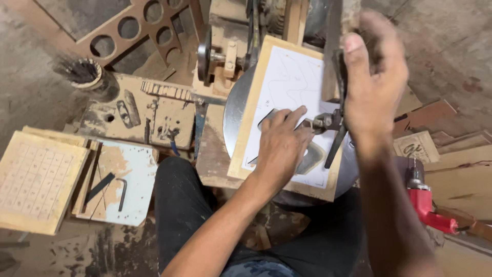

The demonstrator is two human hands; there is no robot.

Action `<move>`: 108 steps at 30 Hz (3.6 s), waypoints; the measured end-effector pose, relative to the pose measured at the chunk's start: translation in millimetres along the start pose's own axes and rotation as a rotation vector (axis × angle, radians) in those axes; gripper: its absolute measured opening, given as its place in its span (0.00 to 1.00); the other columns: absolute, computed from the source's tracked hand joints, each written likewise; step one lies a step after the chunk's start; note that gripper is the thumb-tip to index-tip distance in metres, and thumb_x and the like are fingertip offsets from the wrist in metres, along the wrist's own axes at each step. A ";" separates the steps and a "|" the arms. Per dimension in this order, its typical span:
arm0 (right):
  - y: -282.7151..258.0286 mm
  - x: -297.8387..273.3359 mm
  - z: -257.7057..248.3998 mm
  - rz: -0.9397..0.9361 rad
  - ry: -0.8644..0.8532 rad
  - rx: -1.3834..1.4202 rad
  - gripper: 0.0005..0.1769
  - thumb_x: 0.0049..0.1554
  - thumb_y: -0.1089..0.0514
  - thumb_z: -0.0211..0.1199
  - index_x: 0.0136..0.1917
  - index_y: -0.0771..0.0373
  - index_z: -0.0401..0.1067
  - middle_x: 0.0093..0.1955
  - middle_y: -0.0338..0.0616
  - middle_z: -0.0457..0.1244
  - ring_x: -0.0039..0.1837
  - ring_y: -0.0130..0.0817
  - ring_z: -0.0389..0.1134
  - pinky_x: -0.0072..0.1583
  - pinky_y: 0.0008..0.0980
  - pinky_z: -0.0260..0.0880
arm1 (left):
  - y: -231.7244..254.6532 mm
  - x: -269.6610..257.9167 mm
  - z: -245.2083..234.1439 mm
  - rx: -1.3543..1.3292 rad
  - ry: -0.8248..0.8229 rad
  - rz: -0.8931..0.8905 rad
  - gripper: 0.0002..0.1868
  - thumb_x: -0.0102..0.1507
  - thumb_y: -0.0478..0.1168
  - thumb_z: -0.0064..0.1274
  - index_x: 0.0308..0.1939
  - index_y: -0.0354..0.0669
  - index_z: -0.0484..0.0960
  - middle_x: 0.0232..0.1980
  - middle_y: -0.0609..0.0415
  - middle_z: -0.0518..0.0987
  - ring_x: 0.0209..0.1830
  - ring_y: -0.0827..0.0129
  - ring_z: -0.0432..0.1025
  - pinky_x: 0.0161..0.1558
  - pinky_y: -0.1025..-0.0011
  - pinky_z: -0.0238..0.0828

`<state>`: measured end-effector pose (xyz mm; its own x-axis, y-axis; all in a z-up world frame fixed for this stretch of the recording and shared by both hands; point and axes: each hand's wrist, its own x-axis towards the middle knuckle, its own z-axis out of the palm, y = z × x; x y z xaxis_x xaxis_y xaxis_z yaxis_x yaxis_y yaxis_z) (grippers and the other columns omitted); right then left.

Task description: The person uses a bandsaw to cut a wavy pattern into a rectangular wooden board. They guide the board with both hands along a template line, periodically rotating the board to follow the curve. The cut piece is removed and the board is flipped to continue cutting the remaining sections.

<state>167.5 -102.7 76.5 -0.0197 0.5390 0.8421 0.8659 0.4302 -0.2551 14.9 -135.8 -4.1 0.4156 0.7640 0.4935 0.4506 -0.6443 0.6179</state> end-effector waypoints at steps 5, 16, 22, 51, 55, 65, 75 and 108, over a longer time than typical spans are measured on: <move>-5.0 -5.5 -0.7 0.831 0.143 1.051 0.24 0.70 0.55 0.65 0.72 0.70 0.64 0.66 0.52 0.63 0.63 0.33 0.68 0.65 0.33 0.73 | 1.0 0.0 -1.6 0.003 -0.029 0.021 0.09 0.60 0.36 0.60 0.43 0.39 0.87 0.66 0.44 0.77 0.60 0.48 0.68 0.59 0.52 0.61; 21.8 -60.4 -20.8 0.656 -0.032 0.605 0.36 0.59 0.54 0.64 0.75 0.70 0.57 0.77 0.60 0.55 0.79 0.46 0.53 0.76 0.43 0.53 | -56.5 36.3 -43.5 0.416 -0.095 -0.204 0.33 0.65 0.49 0.55 0.67 0.30 0.69 0.72 0.29 0.65 0.72 0.34 0.57 0.67 0.39 0.47; -31.4 -142.6 -31.0 0.985 0.303 0.571 0.20 0.69 0.56 0.53 0.69 0.69 0.67 0.67 0.53 0.65 0.68 0.48 0.65 0.68 0.43 0.63 | -42.1 30.8 -42.6 0.018 -0.040 -0.608 0.27 0.69 0.49 0.44 0.68 0.38 0.72 0.63 0.35 0.77 0.63 0.47 0.72 0.64 0.59 0.65; -73.2 -118.2 24.0 1.906 0.496 2.134 0.15 0.65 0.47 0.59 0.43 0.58 0.65 0.36 0.32 0.57 0.35 0.20 0.56 0.36 0.21 0.59 | 0.6 -48.9 -74.8 -0.224 -0.291 -1.120 0.29 0.72 0.53 0.41 0.69 0.38 0.76 0.50 0.44 0.83 0.44 0.65 0.74 0.41 0.70 0.72; -71.9 -137.9 17.2 2.042 0.413 2.100 0.16 0.65 0.45 0.55 0.51 0.61 0.67 0.46 0.39 0.61 0.44 0.27 0.62 0.44 0.28 0.65 | -1.7 -43.0 -82.9 0.078 -0.189 -0.957 0.29 0.71 0.53 0.40 0.69 0.38 0.75 0.51 0.45 0.83 0.47 0.65 0.76 0.44 0.71 0.75; -60.8 -193.1 -90.4 1.529 0.961 1.984 0.36 0.67 0.38 0.43 0.72 0.69 0.66 0.76 0.66 0.60 0.77 0.55 0.59 0.75 0.50 0.55 | -56.5 20.0 -99.0 0.300 -0.517 -0.547 0.19 0.66 0.46 0.55 0.54 0.36 0.84 0.49 0.47 0.84 0.49 0.61 0.77 0.52 0.70 0.70; -43.6 11.3 -122.6 0.312 0.008 0.592 0.13 0.70 0.57 0.55 0.62 0.68 0.72 0.63 0.52 0.69 0.72 0.40 0.67 0.82 0.48 0.55 | -44.8 64.4 -81.2 0.421 -0.250 0.263 0.23 0.61 0.49 0.59 0.59 0.51 0.83 0.66 0.40 0.73 0.59 0.45 0.72 0.57 0.51 0.69; -106.8 -30.2 -10.1 0.337 0.446 0.709 0.17 0.73 0.49 0.48 0.64 0.63 0.66 0.63 0.56 0.66 0.68 0.42 0.69 0.73 0.42 0.70 | -35.2 30.4 -78.4 -0.265 -0.277 0.137 0.26 0.67 0.48 0.59 0.64 0.38 0.77 0.60 0.41 0.82 0.61 0.52 0.76 0.60 0.61 0.72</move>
<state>80.7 -172.2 83.0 0.5030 0.4497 0.7381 0.2766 0.7253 -0.6304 -50.3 -87.2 37.1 0.6709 0.6104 0.4210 0.1723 -0.6805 0.7122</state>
